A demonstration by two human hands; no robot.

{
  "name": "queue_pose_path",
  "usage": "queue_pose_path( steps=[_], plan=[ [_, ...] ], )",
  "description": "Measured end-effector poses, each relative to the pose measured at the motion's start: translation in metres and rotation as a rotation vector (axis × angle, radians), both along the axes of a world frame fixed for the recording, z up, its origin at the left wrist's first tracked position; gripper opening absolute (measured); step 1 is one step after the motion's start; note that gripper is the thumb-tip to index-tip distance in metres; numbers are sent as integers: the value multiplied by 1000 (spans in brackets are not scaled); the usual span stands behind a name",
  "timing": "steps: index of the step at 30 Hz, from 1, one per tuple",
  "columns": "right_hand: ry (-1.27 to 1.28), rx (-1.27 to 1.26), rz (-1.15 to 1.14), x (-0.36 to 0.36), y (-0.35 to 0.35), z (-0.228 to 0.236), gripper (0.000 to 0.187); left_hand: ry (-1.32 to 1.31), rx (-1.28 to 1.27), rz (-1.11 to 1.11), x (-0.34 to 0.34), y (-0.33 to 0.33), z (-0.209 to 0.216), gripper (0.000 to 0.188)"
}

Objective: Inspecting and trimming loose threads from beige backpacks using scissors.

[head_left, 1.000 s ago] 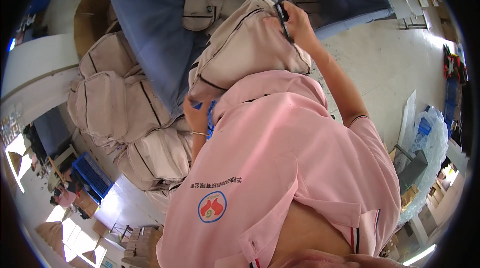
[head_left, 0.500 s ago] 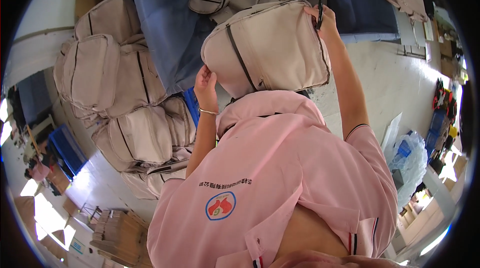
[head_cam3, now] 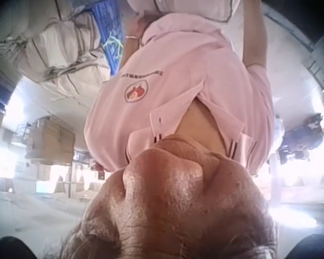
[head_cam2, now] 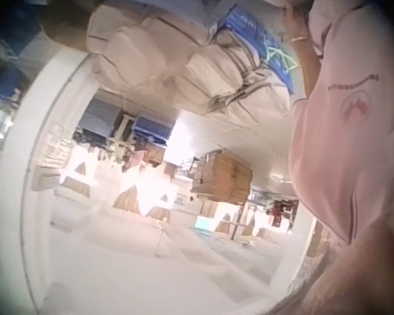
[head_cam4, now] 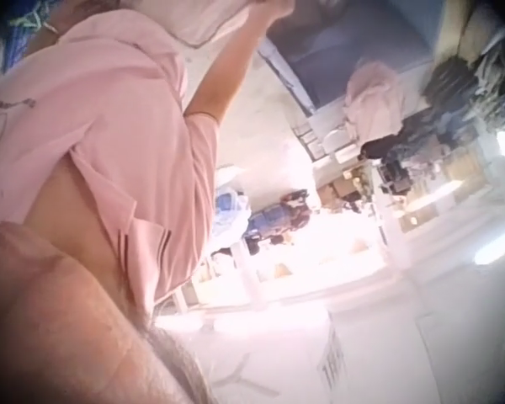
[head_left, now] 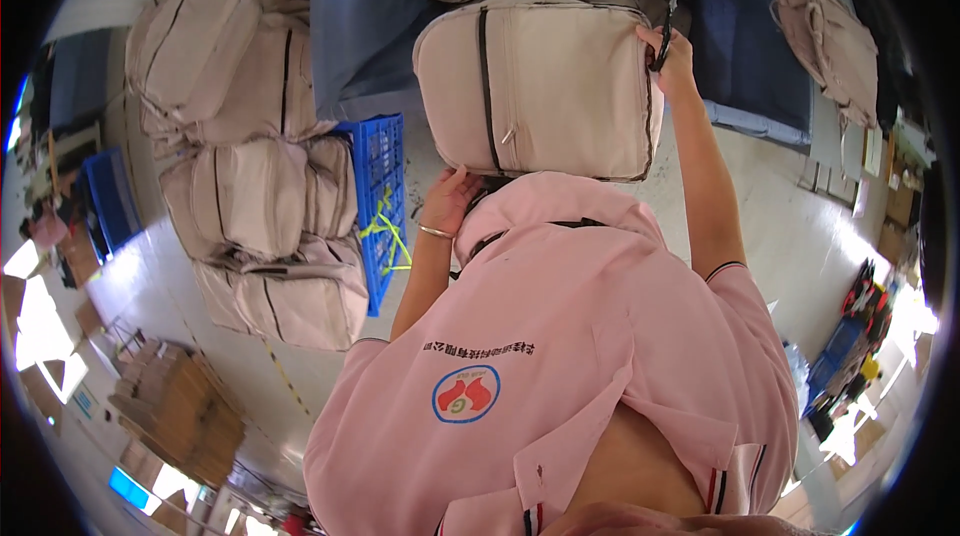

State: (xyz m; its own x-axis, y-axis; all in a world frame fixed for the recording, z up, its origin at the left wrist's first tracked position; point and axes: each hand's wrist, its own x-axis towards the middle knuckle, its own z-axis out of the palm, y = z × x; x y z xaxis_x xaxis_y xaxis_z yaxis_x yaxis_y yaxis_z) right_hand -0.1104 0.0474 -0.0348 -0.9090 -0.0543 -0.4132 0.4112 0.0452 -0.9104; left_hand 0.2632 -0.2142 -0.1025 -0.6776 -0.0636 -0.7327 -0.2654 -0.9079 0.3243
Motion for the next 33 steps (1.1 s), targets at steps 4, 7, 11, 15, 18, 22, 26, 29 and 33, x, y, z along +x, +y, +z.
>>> queue_pose_path(
  steps=[4, 7, 11, 15, 18, 22, 26, 29, 33],
  plan=[
    [-26, -35, 64, -9, 8, -2, 27, 20, -72, 282, 8, 37, 0, 25],
    [-32, -61, 120, -11, 13, 1, 27, 61, -114, 368, 8, 56, 1, 25],
    [6, -59, 165, -8, 18, 6, 27, 9, -125, 417, -1, 69, 4, 25],
    [28, -64, 155, -2, 22, 12, 28, -77, -72, 389, -34, 90, -3, 21],
    [64, -92, 195, 2, 27, 19, 27, -60, -122, 404, -49, 91, -2, 21],
    [174, -137, 171, 27, 54, 28, 26, 40, -329, 540, -58, 67, 28, 19],
    [40, -107, 151, 97, 86, 18, 27, 398, -492, 614, -68, 36, 92, 9],
    [-72, -190, 113, 139, 99, 11, 25, 428, -602, 494, -78, 22, 134, 11],
    [106, -39, -54, 145, 100, 25, 22, 582, -689, 332, -94, 1, 175, 11]
  ],
)
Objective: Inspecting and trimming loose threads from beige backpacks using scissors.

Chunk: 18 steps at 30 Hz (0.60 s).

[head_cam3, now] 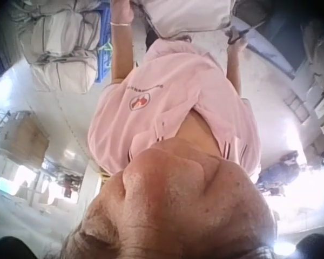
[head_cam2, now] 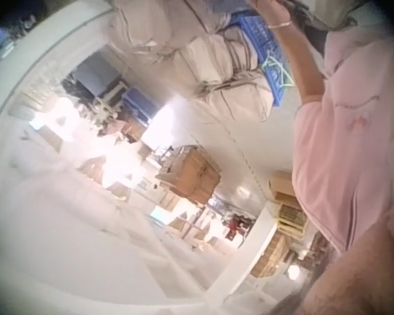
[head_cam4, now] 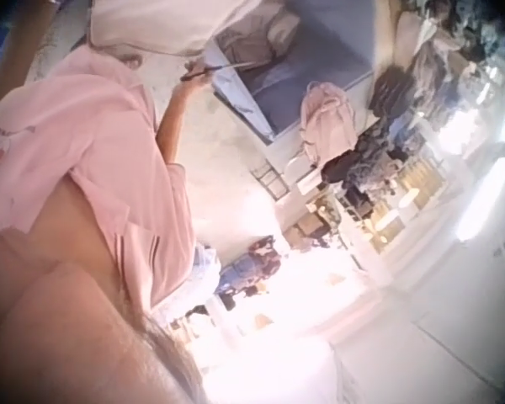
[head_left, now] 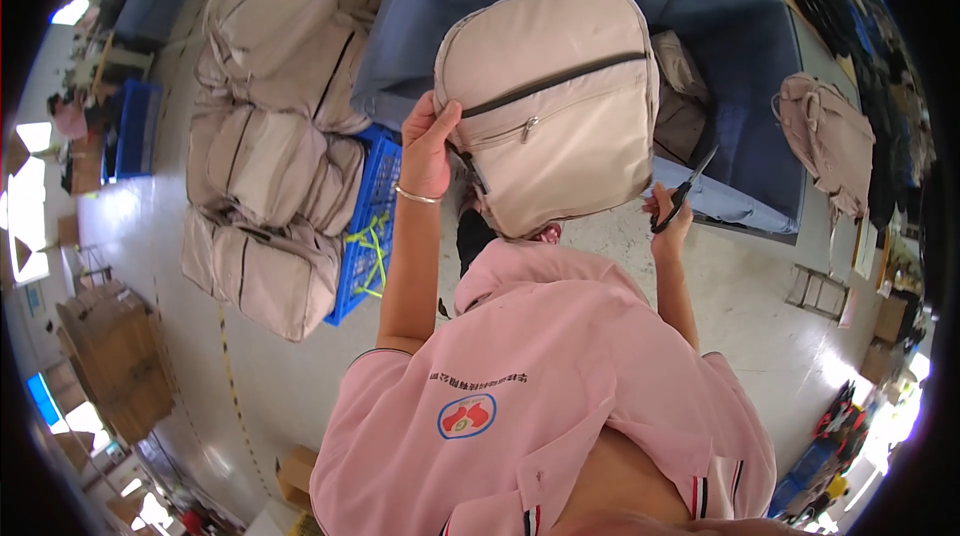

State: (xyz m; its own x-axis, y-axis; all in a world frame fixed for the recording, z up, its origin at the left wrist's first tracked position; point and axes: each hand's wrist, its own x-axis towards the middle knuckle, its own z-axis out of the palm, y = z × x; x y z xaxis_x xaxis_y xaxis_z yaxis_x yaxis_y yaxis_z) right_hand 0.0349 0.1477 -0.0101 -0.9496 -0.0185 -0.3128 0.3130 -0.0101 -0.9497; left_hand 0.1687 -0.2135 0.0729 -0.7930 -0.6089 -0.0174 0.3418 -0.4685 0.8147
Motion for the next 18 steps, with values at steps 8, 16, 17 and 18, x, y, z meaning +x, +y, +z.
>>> queue_pose_path(
  steps=[8, 16, 17, 18],
  plan=[
    [536, -126, 165, -48, -43, 102, 16, -104, -378, -266, -38, -45, 56, 13],
    [438, 168, 523, -68, -118, 143, 27, -230, -510, -508, -71, -77, 76, 14],
    [436, 67, 477, -67, -124, 138, 30, -245, -569, -445, -80, -81, 76, 15],
    [392, 94, 466, -65, -128, 132, 30, -239, -631, -379, -90, -86, 75, 15]
  ],
)
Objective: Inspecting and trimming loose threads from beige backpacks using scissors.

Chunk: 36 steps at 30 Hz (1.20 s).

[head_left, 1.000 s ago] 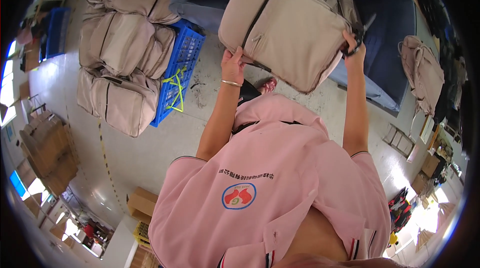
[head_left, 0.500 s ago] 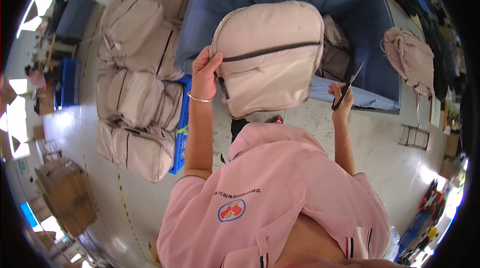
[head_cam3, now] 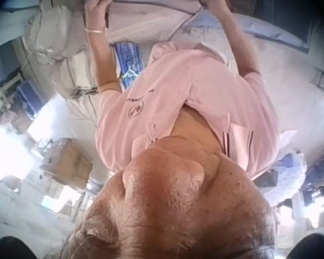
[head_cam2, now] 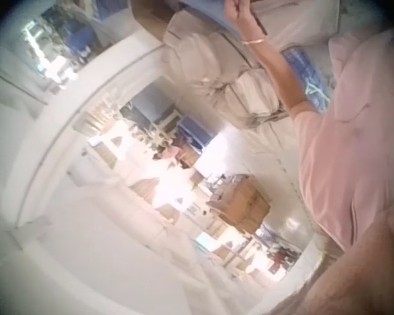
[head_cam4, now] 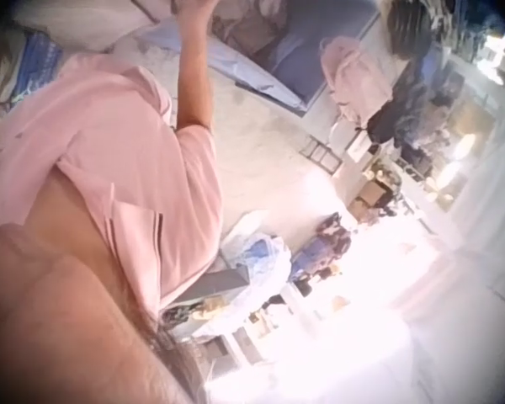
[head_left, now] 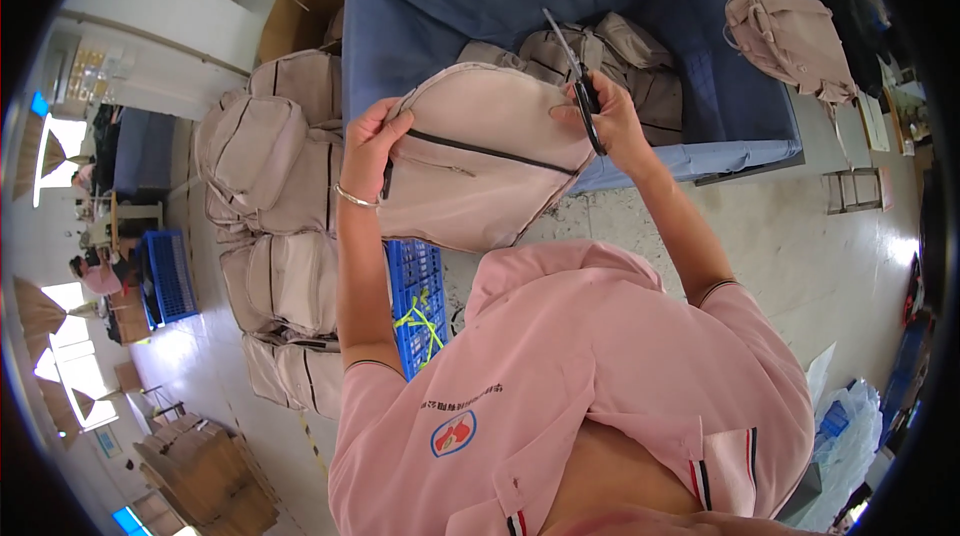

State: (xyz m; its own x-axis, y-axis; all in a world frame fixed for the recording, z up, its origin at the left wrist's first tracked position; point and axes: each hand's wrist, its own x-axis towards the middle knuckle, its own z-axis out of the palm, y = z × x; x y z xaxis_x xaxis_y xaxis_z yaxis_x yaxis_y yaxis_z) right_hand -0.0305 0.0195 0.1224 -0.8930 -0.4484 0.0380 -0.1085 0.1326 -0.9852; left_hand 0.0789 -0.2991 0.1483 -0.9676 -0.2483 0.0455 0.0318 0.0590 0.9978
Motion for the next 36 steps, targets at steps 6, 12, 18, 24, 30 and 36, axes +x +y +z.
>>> queue_pose_path(
  steps=[6, 12, 18, 24, 30, 36],
  plan=[
    [-325, -256, -136, 28, -3, -55, 36, 78, -204, -25, -43, 3, -29, 27],
    [-457, -173, -218, 59, 28, -83, 37, 216, -558, 10, -50, 47, -54, 30],
    [-469, -60, -225, 71, 32, -76, 30, 356, -737, -34, -57, 77, -45, 28],
    [-218, -233, -126, 42, -3, -54, 26, 329, -678, -49, -56, 81, -43, 26],
    [64, -252, -37, 10, -36, -38, 18, 250, -588, -139, -68, 91, -56, 17],
    [-19, -59, -126, 14, -33, -55, 12, -36, -206, -89, -89, 84, -70, 20]
  ],
)
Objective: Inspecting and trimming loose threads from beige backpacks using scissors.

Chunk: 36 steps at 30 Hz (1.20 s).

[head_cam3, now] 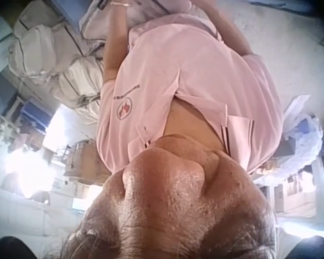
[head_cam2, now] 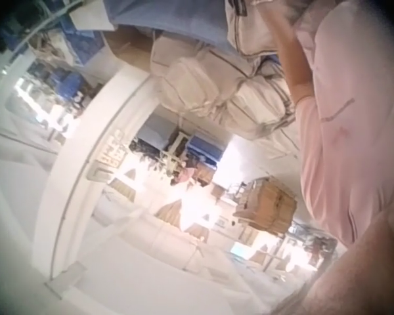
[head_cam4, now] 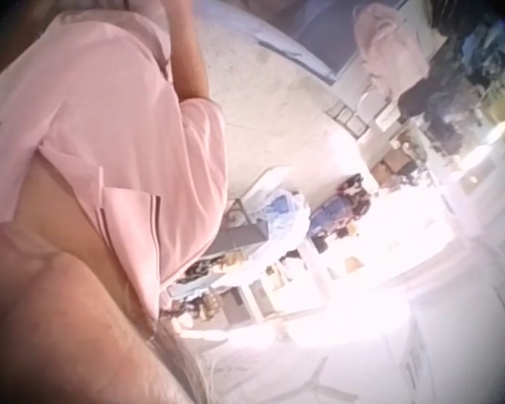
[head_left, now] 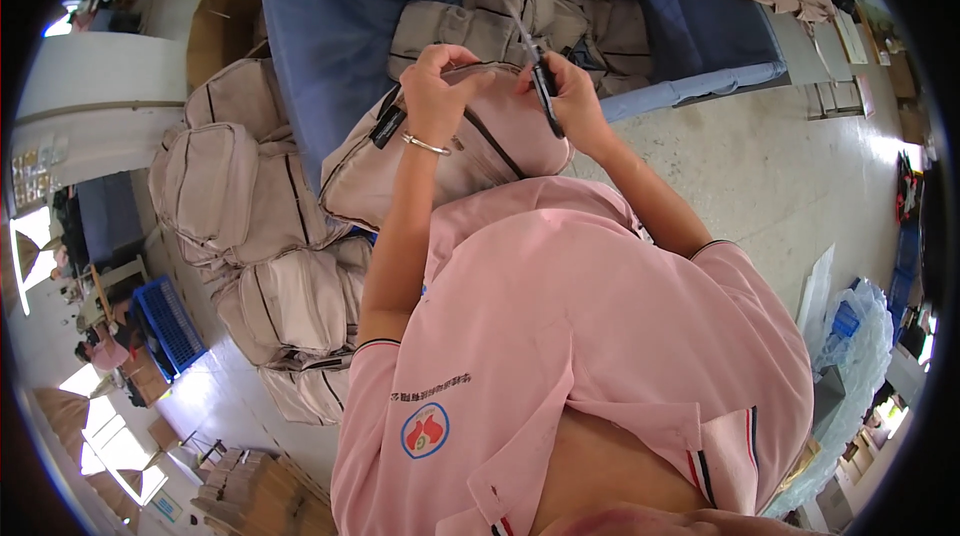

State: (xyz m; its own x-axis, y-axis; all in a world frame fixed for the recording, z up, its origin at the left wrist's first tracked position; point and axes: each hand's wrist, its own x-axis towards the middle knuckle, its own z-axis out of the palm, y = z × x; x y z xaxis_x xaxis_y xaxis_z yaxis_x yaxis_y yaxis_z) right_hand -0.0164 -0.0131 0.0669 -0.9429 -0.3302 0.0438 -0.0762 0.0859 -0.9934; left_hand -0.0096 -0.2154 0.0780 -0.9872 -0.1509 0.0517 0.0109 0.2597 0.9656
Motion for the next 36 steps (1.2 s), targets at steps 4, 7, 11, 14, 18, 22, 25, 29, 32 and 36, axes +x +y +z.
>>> queue_pose_path(
  steps=[4, 7, 11, 14, 18, 22, 25, 29, 32, 36],
  plan=[
    [-24, 135, -68, -2, 29, -7, 12, 185, -100, 17, 3, -2, -3, 23],
    [-80, 68, -46, -5, 36, -6, 17, 381, -418, 120, 10, 9, -4, 24],
    [62, 27, 3, -13, 14, -5, 21, 455, -574, 210, 18, 20, -5, 22],
    [63, 76, 4, -15, -2, -4, 20, 480, -608, 179, 22, 19, -3, 22],
    [4, -43, 2, -19, -7, 0, 25, 318, -606, 108, 21, 6, 0, 30],
    [215, 448, 2, -25, 22, 7, 41, 138, -372, 41, 6, -3, -4, 38],
    [560, 714, 154, -33, 48, 15, 44, 210, -334, 62, 0, -5, -11, 45],
    [613, 944, 300, -42, 59, 23, 48, 128, -210, 50, 0, -4, -16, 53],
    [663, 999, 361, -50, 53, 30, 46, 61, -148, 61, 1, -2, -15, 61],
    [661, 1029, 416, -59, 45, 40, 40, 41, -145, 99, 2, -2, -14, 69]
  ],
)
